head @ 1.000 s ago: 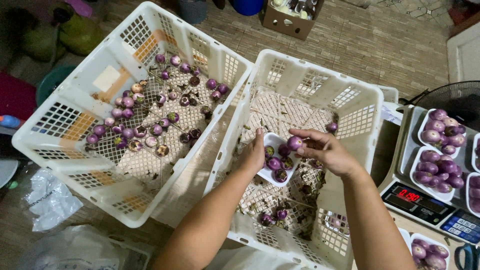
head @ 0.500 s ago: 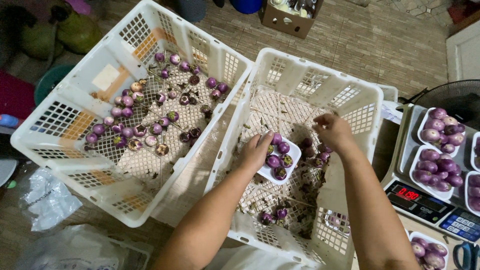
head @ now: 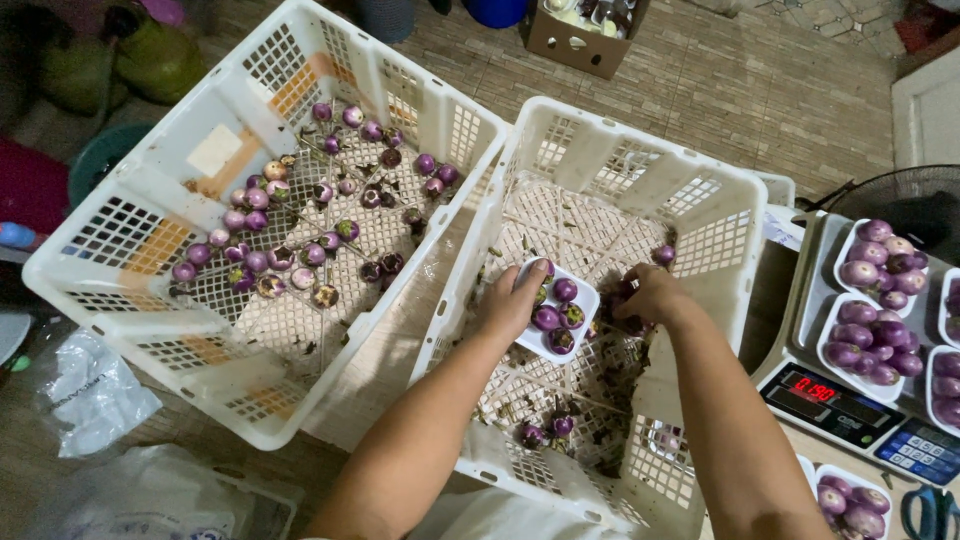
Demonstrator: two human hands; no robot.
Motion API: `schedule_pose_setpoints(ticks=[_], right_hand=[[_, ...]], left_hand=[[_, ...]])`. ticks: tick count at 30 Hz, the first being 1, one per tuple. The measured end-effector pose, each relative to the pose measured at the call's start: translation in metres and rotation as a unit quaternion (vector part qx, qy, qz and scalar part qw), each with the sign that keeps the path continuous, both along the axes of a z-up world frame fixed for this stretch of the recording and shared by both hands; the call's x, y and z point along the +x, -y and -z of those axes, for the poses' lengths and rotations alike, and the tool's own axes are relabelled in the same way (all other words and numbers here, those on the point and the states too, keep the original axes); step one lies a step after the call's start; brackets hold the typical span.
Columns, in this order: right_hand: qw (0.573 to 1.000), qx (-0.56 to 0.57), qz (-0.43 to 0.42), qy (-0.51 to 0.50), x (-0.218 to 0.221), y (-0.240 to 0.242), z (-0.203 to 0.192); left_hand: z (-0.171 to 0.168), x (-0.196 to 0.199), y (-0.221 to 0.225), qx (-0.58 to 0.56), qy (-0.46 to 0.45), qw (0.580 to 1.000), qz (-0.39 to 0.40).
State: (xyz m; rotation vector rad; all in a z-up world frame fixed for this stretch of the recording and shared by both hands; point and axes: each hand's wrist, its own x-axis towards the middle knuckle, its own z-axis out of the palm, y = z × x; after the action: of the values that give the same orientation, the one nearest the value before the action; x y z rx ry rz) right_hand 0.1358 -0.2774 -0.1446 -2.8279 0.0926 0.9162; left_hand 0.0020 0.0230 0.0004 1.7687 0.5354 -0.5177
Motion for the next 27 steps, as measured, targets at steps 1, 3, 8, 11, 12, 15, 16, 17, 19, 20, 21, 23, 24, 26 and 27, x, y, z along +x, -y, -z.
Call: schedule_pose_setpoints(ticks=[1, 3, 8, 11, 12, 15, 16, 17, 19, 20, 21, 23, 24, 26, 27], right_hand=[[1.0, 0.0, 0.001, 0.002, -0.003, -0.006, -0.007], [0.999, 0.021, -0.009, 0.022, -0.012, -0.019, -0.02], [0.981, 0.173, 0.088, -0.007, -0.017, -0.026, -0.081], [0.964, 0.242, 0.111, -0.004, -0.016, -0.023, -0.093], [0.986, 0.158, 0.054, -0.002, -0.014, -0.02, -0.088], [0.992, 0.109, -0.027, -0.063, -0.04, -0.033, -0.068], [0.992, 0.11, -0.027, -0.062, -0.033, -0.031, -0.046], [0.994, 0.067, -0.065, -0.056, -0.031, -0.029, -0.023], [0.993, 0.024, -0.101, -0.048, -0.031, -0.031, -0.027], [0.993, 0.066, -0.073, -0.064, -0.034, -0.036, -0.053], [0.99, 0.106, -0.049, -0.081, -0.035, -0.042, -0.08], [0.977, 0.187, 0.006, -0.099, -0.049, -0.055, -0.147], [0.954, 0.266, 0.065, -0.118, -0.058, -0.061, -0.179], [0.937, 0.328, 0.078, -0.093, -0.055, -0.044, -0.161], [0.914, 0.389, 0.092, -0.066, -0.053, -0.035, -0.153]], left_hand=[[0.0, 0.0, 0.001, 0.0, 0.002, 1.0, 0.001], [0.001, 0.0, 0.002, -0.002, -0.005, 1.0, 0.001], [-0.006, 0.001, 0.001, 0.016, -0.013, 1.0, 0.002], [-0.013, 0.0, 0.0, 0.019, -0.02, 1.0, -0.005], [-0.016, -0.002, 0.001, 0.019, -0.021, 1.0, -0.005], [-0.014, -0.003, 0.0, 0.021, -0.026, 0.999, 0.0], [-0.013, 0.0, 0.001, 0.022, -0.025, 0.999, 0.0], [-0.011, 0.0, 0.001, 0.017, -0.018, 1.0, -0.01], [-0.003, 0.001, 0.003, 0.013, -0.01, 1.0, -0.019], [0.003, 0.003, 0.005, 0.02, -0.014, 1.0, -0.012], [0.009, 0.004, 0.006, 0.027, -0.019, 0.999, -0.009], [0.003, 0.005, 0.005, 0.023, -0.017, 0.999, -0.015], [0.001, 0.005, 0.005, 0.018, -0.016, 1.0, -0.017], [-0.013, -0.001, -0.001, 0.013, -0.014, 1.0, -0.019], [-0.02, -0.004, -0.003, 0.009, -0.01, 1.0, -0.02]])
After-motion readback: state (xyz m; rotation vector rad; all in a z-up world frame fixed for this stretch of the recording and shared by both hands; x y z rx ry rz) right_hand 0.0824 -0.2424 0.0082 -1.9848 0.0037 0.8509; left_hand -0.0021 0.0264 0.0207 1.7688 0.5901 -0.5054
